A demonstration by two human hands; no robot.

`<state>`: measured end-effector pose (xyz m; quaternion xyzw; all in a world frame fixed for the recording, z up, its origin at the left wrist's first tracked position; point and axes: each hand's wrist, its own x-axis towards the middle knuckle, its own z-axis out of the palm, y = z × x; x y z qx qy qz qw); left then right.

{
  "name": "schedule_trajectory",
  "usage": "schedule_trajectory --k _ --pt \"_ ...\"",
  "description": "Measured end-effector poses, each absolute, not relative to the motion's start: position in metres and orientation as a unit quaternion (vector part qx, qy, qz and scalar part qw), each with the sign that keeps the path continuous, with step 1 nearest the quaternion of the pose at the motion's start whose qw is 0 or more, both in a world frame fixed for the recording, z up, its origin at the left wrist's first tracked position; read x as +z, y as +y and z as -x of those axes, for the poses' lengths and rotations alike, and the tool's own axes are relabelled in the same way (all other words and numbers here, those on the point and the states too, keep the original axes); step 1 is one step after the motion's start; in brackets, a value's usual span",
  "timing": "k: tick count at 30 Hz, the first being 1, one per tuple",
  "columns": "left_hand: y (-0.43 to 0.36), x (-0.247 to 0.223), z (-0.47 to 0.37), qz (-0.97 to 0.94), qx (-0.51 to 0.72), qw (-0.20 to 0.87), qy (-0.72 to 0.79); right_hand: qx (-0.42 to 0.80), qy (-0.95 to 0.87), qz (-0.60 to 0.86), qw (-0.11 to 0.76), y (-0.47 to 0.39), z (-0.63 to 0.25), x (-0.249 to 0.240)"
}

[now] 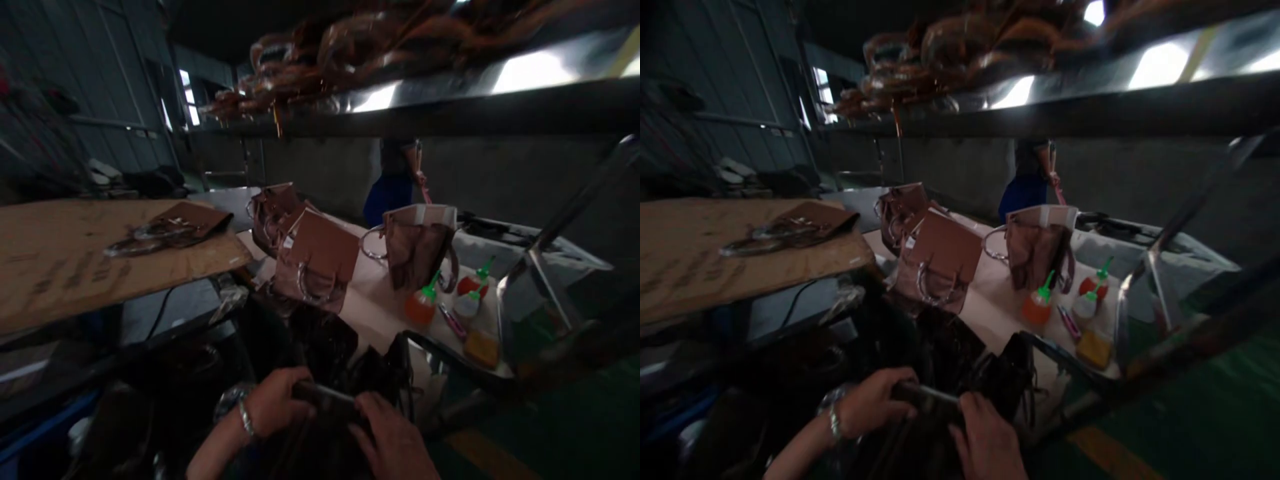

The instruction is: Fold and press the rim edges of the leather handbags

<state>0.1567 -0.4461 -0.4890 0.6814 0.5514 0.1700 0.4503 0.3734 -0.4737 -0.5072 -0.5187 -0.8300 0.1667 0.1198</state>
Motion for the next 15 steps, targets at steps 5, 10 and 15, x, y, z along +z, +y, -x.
schedule_trajectory --k 5,10,15 --pt "-0.443 -0.491 -0.153 -0.688 0.191 0.424 0.557 0.179 -0.818 0.530 0.135 -0.471 -0.378 -0.519" --pt "-0.441 -0.496 -0.152 -0.688 0.205 0.446 0.535 0.163 -0.818 0.534 0.140 -0.474 -0.382 -0.519" --pt "-0.441 -0.501 -0.155 -0.689 0.214 0.465 0.513 0.139 -0.823 0.539 0.112 -0.475 -0.387 -0.526"
